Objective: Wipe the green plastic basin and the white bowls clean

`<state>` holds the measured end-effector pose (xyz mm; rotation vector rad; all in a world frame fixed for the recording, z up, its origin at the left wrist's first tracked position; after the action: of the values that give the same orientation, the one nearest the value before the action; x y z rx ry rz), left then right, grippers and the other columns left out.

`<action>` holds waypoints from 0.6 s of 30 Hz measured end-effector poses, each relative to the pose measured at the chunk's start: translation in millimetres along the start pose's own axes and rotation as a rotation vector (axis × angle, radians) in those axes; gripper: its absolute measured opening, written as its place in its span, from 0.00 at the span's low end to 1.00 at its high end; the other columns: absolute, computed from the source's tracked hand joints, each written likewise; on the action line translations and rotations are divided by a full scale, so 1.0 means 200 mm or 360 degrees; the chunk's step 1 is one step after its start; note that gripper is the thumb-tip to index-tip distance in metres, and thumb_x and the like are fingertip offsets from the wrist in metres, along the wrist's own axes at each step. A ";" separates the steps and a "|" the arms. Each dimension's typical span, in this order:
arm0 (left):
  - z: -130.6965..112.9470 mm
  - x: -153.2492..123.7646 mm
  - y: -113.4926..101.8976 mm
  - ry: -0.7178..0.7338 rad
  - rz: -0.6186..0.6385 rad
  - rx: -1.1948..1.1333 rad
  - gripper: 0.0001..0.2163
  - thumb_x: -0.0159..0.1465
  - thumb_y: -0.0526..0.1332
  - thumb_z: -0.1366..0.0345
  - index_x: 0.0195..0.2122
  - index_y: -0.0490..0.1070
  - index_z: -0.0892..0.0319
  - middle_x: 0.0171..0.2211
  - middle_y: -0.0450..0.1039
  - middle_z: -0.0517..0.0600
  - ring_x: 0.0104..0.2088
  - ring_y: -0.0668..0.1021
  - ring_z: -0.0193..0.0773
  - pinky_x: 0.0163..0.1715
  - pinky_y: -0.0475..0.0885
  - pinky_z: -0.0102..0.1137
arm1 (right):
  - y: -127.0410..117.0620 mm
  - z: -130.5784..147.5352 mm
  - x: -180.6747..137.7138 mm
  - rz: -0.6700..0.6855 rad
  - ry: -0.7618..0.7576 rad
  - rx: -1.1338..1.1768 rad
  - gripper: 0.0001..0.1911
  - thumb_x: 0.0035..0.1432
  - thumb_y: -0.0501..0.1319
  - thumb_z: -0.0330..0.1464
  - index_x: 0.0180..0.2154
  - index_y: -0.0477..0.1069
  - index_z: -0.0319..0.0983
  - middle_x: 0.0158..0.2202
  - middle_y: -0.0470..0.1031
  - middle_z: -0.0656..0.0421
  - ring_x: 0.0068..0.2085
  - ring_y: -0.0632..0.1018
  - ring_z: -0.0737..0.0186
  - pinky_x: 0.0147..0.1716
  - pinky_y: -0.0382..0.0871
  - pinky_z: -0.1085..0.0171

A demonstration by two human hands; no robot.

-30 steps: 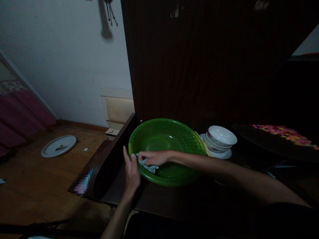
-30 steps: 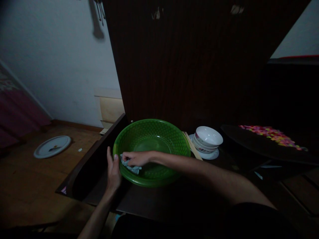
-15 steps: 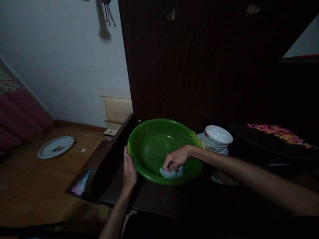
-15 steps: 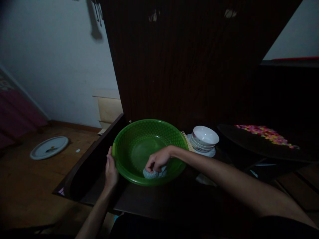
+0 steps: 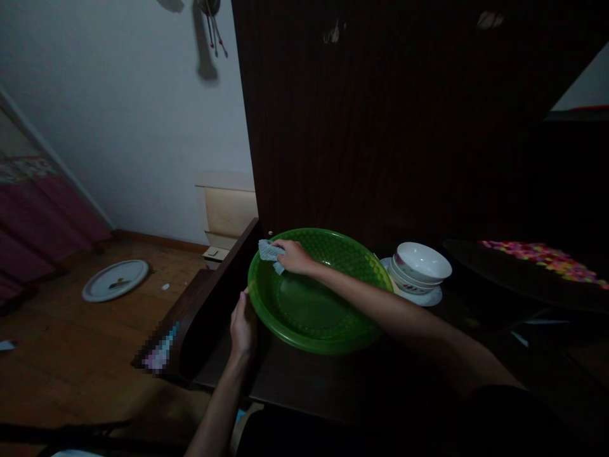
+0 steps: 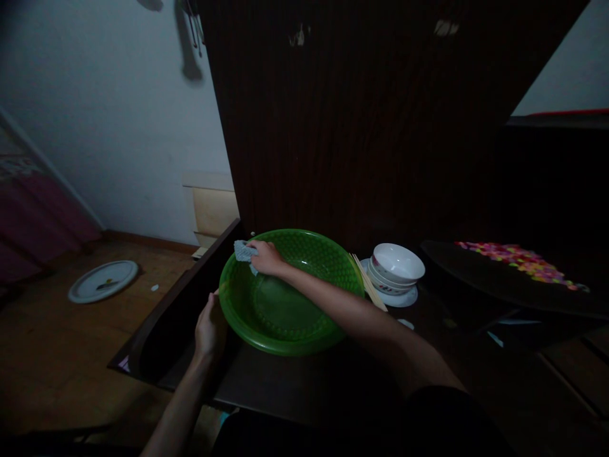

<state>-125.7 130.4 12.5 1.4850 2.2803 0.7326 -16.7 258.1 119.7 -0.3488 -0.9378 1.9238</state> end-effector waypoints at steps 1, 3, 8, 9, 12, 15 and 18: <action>0.01 0.01 -0.01 -0.0010 -0.0016 -0.0009 0.19 0.58 0.67 0.50 0.44 0.80 0.56 0.49 0.80 0.52 0.57 0.76 0.51 0.64 0.63 0.45 | 0.03 0.05 0.01 -0.0010 -0.0075 -0.0050 0.25 0.54 0.55 0.17 0.53 0.73 0.37 0.56 0.76 0.52 0.57 0.74 0.55 0.57 0.65 0.60; 0.01 0.01 -0.03 -0.0019 -0.0027 -0.0042 0.16 0.57 0.68 0.54 0.44 0.81 0.56 0.50 0.80 0.51 0.57 0.76 0.50 0.64 0.62 0.45 | 0.10 0.15 0.01 0.0017 -0.0223 -0.0173 0.28 0.53 0.54 0.15 0.55 0.72 0.34 0.55 0.76 0.50 0.57 0.75 0.54 0.57 0.66 0.59; 0.00 0.02 -0.01 -0.0009 -0.0022 -0.0145 0.16 0.59 0.66 0.58 0.47 0.80 0.56 0.53 0.78 0.52 0.62 0.72 0.49 0.65 0.61 0.42 | 0.23 0.30 -0.11 0.0214 -0.0461 -0.0258 0.29 0.53 0.52 0.14 0.54 0.74 0.33 0.57 0.75 0.49 0.56 0.77 0.56 0.58 0.67 0.61; 0.00 0.02 0.00 -0.0011 -0.0025 -0.0177 0.15 0.60 0.65 0.58 0.46 0.79 0.57 0.53 0.78 0.52 0.62 0.71 0.49 0.65 0.61 0.42 | 0.25 0.33 -0.16 0.0266 -0.0528 -0.0254 0.30 0.53 0.52 0.14 0.54 0.74 0.34 0.59 0.74 0.51 0.58 0.76 0.58 0.59 0.66 0.62; 0.02 0.02 -0.02 -0.0074 -0.0113 -0.0290 0.13 0.59 0.64 0.61 0.44 0.80 0.59 0.49 0.80 0.54 0.60 0.73 0.49 0.63 0.64 0.41 | 0.27 0.40 -0.30 0.0422 -0.0746 -0.0212 0.31 0.53 0.51 0.14 0.55 0.75 0.37 0.61 0.71 0.54 0.61 0.73 0.60 0.62 0.62 0.64; 0.05 0.01 -0.04 -0.0193 -0.0136 -0.0420 0.14 0.58 0.61 0.63 0.42 0.79 0.61 0.44 0.81 0.55 0.55 0.77 0.49 0.60 0.68 0.42 | 0.25 0.42 -0.43 0.0516 -0.0844 -0.0155 0.30 0.53 0.52 0.14 0.53 0.76 0.36 0.62 0.68 0.53 0.60 0.74 0.57 0.62 0.64 0.63; 0.02 0.00 -0.02 -0.0229 -0.0082 -0.0575 0.18 0.58 0.58 0.59 0.43 0.78 0.62 0.40 0.81 0.57 0.50 0.80 0.50 0.55 0.72 0.44 | 0.23 0.43 -0.52 0.0574 -0.0878 -0.0099 0.28 0.53 0.52 0.14 0.51 0.78 0.36 0.61 0.70 0.54 0.59 0.75 0.58 0.60 0.65 0.63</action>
<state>-126.3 130.0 6.1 1.2621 1.9473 0.9324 -40.1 117.6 130.1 -0.0108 -1.3644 2.3852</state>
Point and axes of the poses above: each hand's wrist, its own x-axis towards the middle knuckle, its own y-axis out of the palm, z = x × y, the point moved 9 cm from there along x, towards the middle knuckle
